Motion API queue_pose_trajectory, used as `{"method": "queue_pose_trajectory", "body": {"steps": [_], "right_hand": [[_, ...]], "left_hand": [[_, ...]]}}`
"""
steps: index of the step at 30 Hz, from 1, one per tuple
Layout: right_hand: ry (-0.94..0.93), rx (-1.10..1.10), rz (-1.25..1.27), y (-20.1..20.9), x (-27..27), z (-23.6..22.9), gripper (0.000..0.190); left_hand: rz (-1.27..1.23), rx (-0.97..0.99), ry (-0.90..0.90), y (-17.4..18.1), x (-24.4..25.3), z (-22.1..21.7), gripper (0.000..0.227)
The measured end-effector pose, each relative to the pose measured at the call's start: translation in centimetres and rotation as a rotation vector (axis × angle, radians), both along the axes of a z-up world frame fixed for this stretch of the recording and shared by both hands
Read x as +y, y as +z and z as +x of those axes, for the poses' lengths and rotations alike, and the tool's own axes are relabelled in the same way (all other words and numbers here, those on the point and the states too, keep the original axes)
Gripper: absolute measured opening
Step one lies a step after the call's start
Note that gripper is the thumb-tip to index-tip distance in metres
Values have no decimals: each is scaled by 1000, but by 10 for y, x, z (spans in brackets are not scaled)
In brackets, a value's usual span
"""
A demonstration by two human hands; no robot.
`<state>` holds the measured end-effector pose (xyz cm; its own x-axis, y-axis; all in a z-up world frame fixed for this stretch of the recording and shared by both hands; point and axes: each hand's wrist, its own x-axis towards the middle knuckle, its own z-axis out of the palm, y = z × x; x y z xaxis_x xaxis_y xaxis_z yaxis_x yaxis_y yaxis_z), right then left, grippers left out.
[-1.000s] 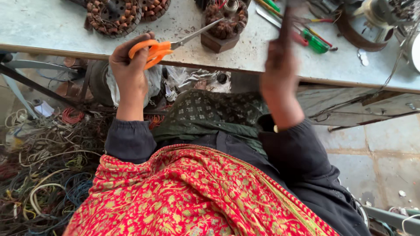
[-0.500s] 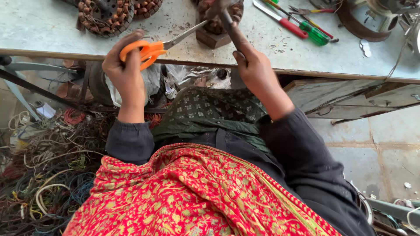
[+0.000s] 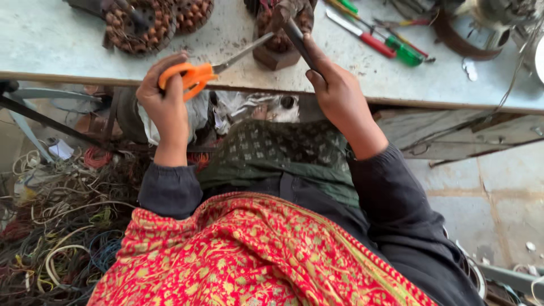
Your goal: The person uses orange-handled shears to cut and pull wires from a cylindrical electrical component, likely a motor stator. They repeatedly use a hammer to strike the shears or the component to loosen parts. The person also uses a screwdriver to pry at the component.
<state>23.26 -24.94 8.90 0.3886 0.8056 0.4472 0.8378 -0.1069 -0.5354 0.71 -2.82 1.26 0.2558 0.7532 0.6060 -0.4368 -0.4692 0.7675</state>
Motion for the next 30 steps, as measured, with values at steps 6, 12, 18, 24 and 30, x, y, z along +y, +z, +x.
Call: {"method": "queue_pose_trajectory", "body": {"steps": [6, 12, 18, 24, 30], "right_hand": [[-69, -18, 361, -11, -18, 4, 54], [-63, -143, -76, -7, -2, -2, 61], [-15, -129, 283, -12, -14, -13, 63], [-49, -156, -45, -10, 1, -5, 61], [-14, -79, 421, -11, -19, 5, 39]], "left_hand": [[95, 89, 54, -10, 3, -2, 26], [203, 166, 41, -2, 0, -1, 28], [206, 272, 103, -8, 7, -6, 27], [313, 376, 240, -8, 7, -1, 24], [326, 340, 226, -18, 10, -4, 26]]}}
